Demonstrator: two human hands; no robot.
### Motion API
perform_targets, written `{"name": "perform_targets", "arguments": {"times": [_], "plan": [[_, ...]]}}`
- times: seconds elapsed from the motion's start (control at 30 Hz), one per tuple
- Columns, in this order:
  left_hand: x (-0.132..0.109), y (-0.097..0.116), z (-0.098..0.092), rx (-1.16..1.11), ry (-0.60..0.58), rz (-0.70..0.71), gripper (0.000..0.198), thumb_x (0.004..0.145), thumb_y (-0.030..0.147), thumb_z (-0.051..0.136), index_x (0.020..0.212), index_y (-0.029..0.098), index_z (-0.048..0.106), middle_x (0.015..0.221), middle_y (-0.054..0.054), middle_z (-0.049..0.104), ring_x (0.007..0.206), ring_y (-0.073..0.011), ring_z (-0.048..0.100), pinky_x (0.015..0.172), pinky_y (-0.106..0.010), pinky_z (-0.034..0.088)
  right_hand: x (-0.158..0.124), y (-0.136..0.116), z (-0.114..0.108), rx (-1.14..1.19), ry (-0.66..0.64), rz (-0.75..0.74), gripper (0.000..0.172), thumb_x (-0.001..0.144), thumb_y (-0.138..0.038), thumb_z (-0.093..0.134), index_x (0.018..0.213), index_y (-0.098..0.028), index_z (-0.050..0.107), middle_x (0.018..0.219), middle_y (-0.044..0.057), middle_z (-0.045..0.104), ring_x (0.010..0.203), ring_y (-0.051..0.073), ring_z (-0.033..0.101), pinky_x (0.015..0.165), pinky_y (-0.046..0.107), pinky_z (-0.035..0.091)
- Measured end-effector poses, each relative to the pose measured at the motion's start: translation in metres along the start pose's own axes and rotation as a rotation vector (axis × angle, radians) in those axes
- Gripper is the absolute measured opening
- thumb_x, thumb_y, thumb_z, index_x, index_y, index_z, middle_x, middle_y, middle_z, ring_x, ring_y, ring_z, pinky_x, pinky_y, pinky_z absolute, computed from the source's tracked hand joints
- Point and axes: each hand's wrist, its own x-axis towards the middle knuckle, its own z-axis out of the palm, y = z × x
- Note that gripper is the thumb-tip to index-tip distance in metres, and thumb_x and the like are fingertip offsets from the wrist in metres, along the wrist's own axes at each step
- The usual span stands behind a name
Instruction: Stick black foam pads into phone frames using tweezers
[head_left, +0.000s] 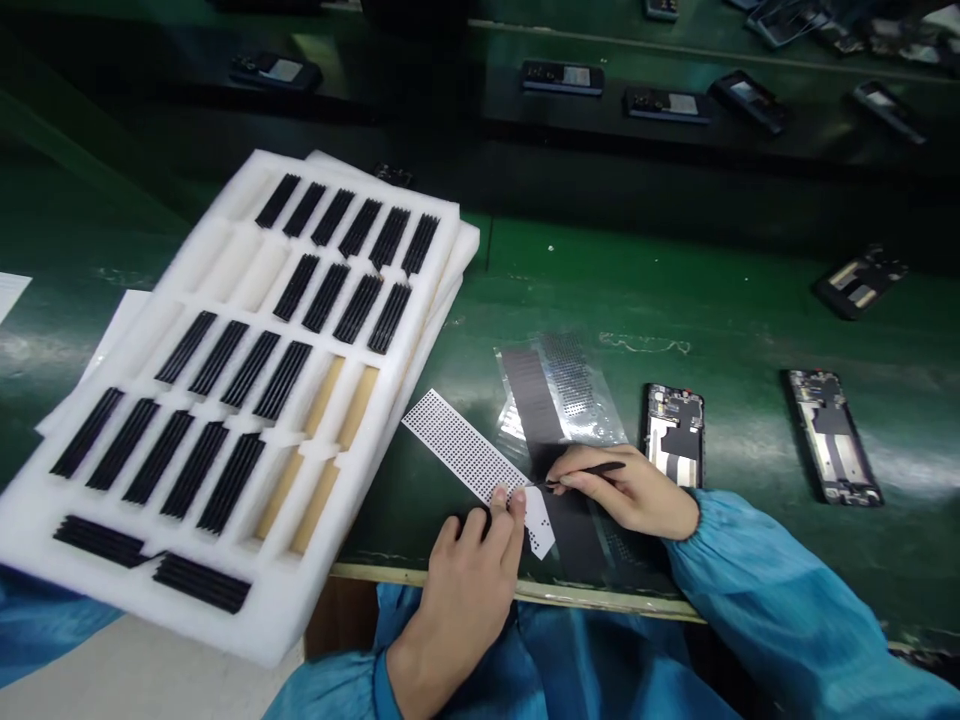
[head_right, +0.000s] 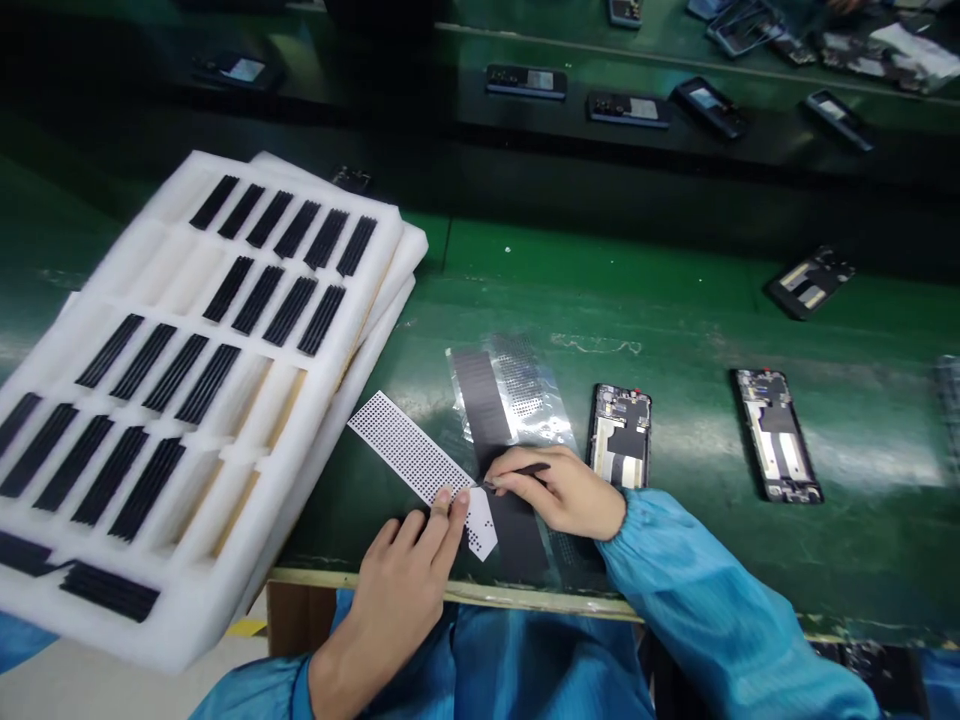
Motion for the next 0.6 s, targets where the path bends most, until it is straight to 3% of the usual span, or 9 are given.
{"name": "perform_targets", "arguments": {"times": [0.1, 0.23, 0.33, 0.4, 0.5, 0.6], "plan": [[0.001, -0.001, -0.001, -0.008, 0.03, -0.001, 0.06, 0.08, 0.003, 0.052, 0.139, 0.011, 0.058, 0.124, -0.008, 0.069, 0.089, -0.022, 0.054, 0.071, -0.037, 0.047, 0.008, -0.005, -0.004, -0.037, -0.055, 0.009, 0.024, 0.101, -0.028, 0.052, 0.104, -0.02, 0.074, 0.086, 0.005, 0.078, 0.072, 0.016, 0.073, 0.07, 0.027, 0.06], [0.001, 0.0, 0.0, -0.044, 0.032, -0.024, 0.06, 0.081, 0.002, 0.051, 0.14, 0.01, 0.056, 0.123, -0.008, 0.069, 0.086, -0.0213, 0.057, 0.069, -0.037, 0.048, 0.003, -0.008, 0.002, -0.124, -0.052, -0.064, 0.031, 0.101, -0.021, 0.05, 0.125, -0.022, 0.069, 0.109, 0.008, 0.078, 0.09, 0.02, 0.074, 0.079, 0.033, 0.061], [0.002, 0.002, 0.001, -0.096, 0.002, -0.053, 0.063, 0.08, -0.001, 0.049, 0.142, 0.009, 0.054, 0.126, -0.009, 0.068, 0.086, -0.022, 0.059, 0.068, -0.038, 0.05, -0.009, -0.009, 0.011, -0.142, -0.014, -0.193, 0.039, 0.099, -0.014, 0.049, 0.134, -0.023, 0.064, 0.099, 0.008, 0.078, 0.082, 0.021, 0.072, 0.071, 0.035, 0.06], [0.004, 0.0, -0.002, -0.173, -0.022, -0.081, 0.065, 0.08, -0.003, 0.047, 0.143, 0.008, 0.051, 0.131, -0.011, 0.066, 0.089, -0.0232, 0.062, 0.07, -0.039, 0.051, -0.02, -0.011, 0.015, -0.101, 0.08, -0.217, 0.038, 0.098, -0.014, 0.05, 0.131, -0.023, 0.066, 0.096, 0.008, 0.078, 0.079, 0.021, 0.072, 0.067, 0.036, 0.06], [0.008, -0.006, -0.013, -0.562, -0.043, -0.217, 0.055, 0.089, -0.001, 0.04, 0.141, 0.015, 0.051, 0.132, -0.011, 0.064, 0.102, -0.0225, 0.063, 0.083, -0.037, 0.053, -0.034, -0.017, 0.019, -0.02, 0.345, -0.115, 0.031, 0.1, -0.017, 0.05, 0.121, -0.025, 0.071, 0.091, 0.008, 0.079, 0.08, 0.023, 0.075, 0.073, 0.038, 0.062], [0.01, -0.012, -0.027, -1.165, -0.071, -0.484, 0.034, 0.104, 0.02, 0.038, 0.134, 0.022, 0.054, 0.115, -0.008, 0.067, 0.099, -0.0183, 0.062, 0.085, -0.032, 0.053, -0.045, -0.023, 0.024, 0.075, 0.568, 0.006, 0.026, 0.102, -0.023, 0.051, 0.114, -0.028, 0.073, 0.082, 0.005, 0.079, 0.079, 0.024, 0.076, 0.083, 0.041, 0.062]]}}
